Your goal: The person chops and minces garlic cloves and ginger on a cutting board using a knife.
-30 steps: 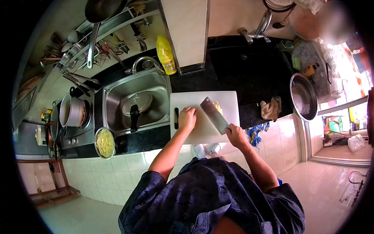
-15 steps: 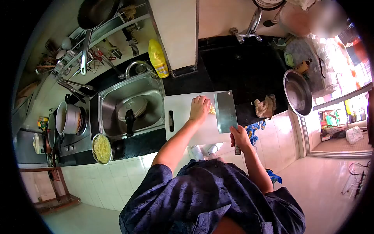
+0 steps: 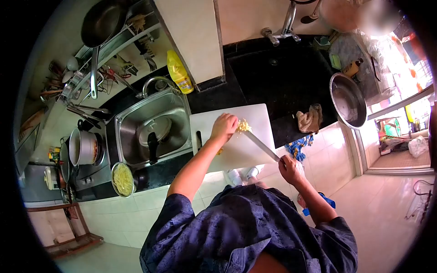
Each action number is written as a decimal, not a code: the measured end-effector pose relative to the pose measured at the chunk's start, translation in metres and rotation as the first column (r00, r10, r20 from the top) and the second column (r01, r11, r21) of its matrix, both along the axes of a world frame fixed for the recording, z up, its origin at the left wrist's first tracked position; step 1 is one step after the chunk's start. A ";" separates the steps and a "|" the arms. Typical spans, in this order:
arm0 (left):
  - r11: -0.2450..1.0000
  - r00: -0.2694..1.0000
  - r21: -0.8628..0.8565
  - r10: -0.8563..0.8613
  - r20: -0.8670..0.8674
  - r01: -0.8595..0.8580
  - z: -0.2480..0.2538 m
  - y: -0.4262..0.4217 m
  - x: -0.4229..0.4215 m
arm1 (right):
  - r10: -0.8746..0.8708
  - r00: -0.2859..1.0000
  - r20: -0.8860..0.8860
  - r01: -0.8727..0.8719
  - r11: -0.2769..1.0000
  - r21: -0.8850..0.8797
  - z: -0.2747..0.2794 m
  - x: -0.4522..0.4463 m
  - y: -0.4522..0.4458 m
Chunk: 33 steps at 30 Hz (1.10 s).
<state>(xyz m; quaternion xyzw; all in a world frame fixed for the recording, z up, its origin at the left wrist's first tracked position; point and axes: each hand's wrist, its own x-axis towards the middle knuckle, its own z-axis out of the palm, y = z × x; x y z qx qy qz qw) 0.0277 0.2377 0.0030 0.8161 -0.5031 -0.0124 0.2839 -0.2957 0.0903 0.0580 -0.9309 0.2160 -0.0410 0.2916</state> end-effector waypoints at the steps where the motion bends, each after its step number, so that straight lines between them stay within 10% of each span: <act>1: 0.996 0.996 0.058 -0.060 -0.059 0.063 0.005 0.006 -0.005 | 0.028 0.999 -0.020 -0.028 1.000 -0.006 0.005 -0.001 -0.002; 7: 0.986 0.985 0.148 0.095 -0.144 -0.074 -0.016 0.027 0.000 | 0.246 0.945 -0.216 -0.257 0.966 -0.025 0.026 0.036 -0.023; 18: 0.963 0.932 0.056 0.268 -0.243 -0.262 -0.009 0.073 -0.007 | 0.299 0.954 -0.008 -0.295 0.936 -0.189 0.029 0.071 -0.052; 23: 0.976 0.957 -0.153 0.112 -0.269 -0.157 0.035 0.043 -0.025 | 0.416 0.909 0.042 -0.381 0.866 -0.324 0.026 0.055 -0.051; 28: 0.930 0.938 -0.133 -0.346 -0.004 0.342 0.036 -0.009 -0.052 | 0.421 0.904 0.080 -0.354 0.839 -0.414 0.031 0.054 -0.051; 33: 0.998 0.994 -0.054 0.025 0.109 -0.019 0.000 0.005 -0.012 | 0.346 0.938 0.002 -0.319 0.867 -0.383 0.010 0.024 -0.059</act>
